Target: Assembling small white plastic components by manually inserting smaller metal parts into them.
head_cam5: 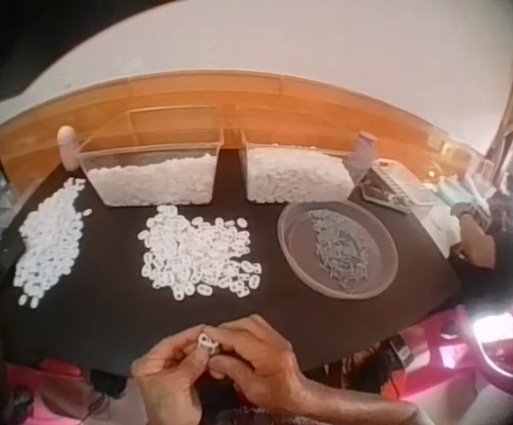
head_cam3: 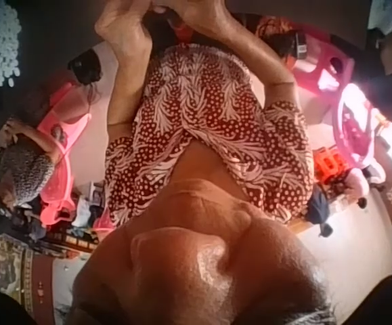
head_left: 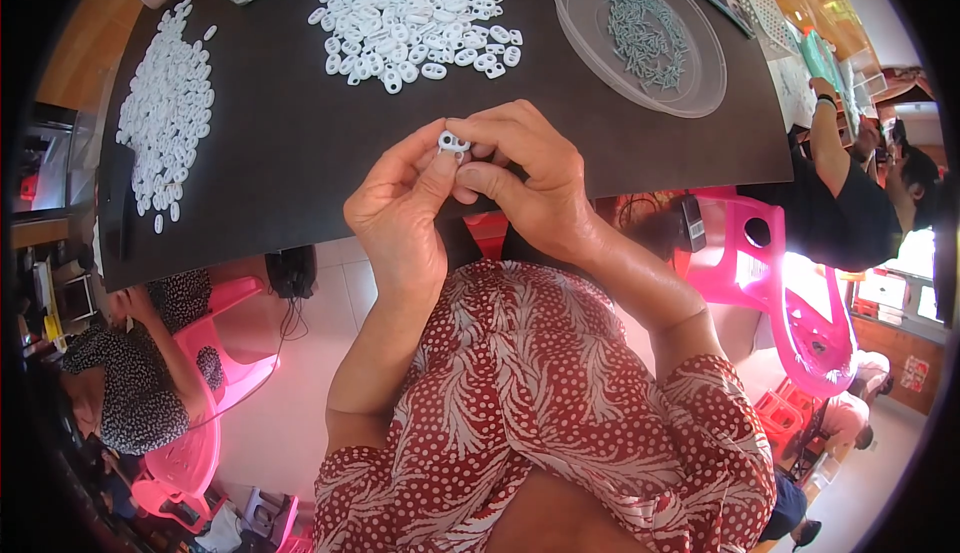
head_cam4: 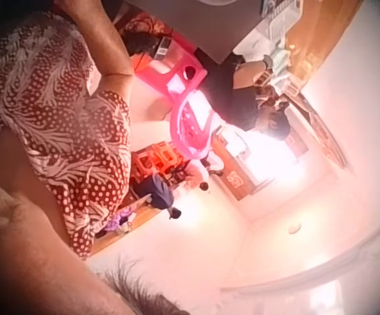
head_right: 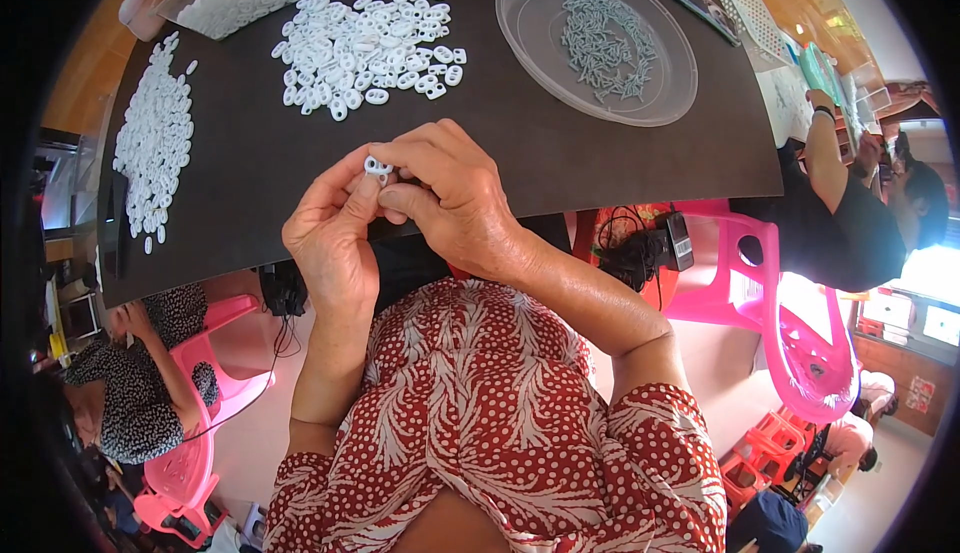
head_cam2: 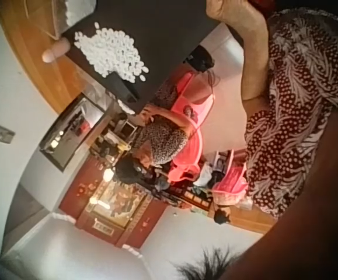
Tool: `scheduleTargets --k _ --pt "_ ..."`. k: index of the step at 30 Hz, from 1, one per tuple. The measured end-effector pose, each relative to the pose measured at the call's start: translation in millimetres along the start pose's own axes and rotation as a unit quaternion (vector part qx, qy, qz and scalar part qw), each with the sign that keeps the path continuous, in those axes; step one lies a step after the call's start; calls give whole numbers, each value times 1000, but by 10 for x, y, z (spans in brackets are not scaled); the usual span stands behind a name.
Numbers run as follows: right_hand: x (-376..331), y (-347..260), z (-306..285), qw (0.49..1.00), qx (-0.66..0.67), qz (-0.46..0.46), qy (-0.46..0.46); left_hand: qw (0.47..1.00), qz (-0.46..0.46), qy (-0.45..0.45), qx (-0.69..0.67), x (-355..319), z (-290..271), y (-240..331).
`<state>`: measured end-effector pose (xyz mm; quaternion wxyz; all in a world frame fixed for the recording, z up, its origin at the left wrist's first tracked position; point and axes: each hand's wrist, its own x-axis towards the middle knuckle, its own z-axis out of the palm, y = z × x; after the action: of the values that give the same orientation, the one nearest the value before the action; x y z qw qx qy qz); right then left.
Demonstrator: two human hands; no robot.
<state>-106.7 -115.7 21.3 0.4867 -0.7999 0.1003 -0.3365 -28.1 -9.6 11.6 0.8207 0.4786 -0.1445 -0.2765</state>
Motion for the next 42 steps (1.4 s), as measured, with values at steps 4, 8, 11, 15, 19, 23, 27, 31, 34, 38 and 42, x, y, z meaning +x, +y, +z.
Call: scheduleTargets --k 4,8,11,15,19,23,27,31,34,38,42 --pt "-22 45 31 999 -24 -36 10 1000 -11 25 -8 -6 36 13" --pt "-21 21 34 999 -28 -40 21 998 -23 43 -30 -36 79 26" --pt "-24 20 37 997 -37 -52 47 998 -31 29 -50 -58 73 27" --pt "-54 6 51 998 -10 -35 53 998 -18 24 -50 -80 67 7" --pt "-49 -30 34 996 -29 -67 51 999 41 17 -32 -92 58 -33" --pt "-50 -26 46 994 -36 -79 64 996 84 -2 -30 -80 39 -83" --pt "-43 -6 72 991 -33 -109 76 994 100 -24 -48 -88 16 -105" --pt "-17 -46 63 994 -42 -81 61 994 98 -4 -42 -81 69 -54" --pt "-24 -116 80 996 2 -31 79 995 93 0 -35 -89 81 2" --pt "-2 -71 56 993 -30 -94 64 994 102 -14 -23 -101 83 38" --pt "-26 -84 83 991 -42 -106 64 995 95 0 -14 -122 89 41"
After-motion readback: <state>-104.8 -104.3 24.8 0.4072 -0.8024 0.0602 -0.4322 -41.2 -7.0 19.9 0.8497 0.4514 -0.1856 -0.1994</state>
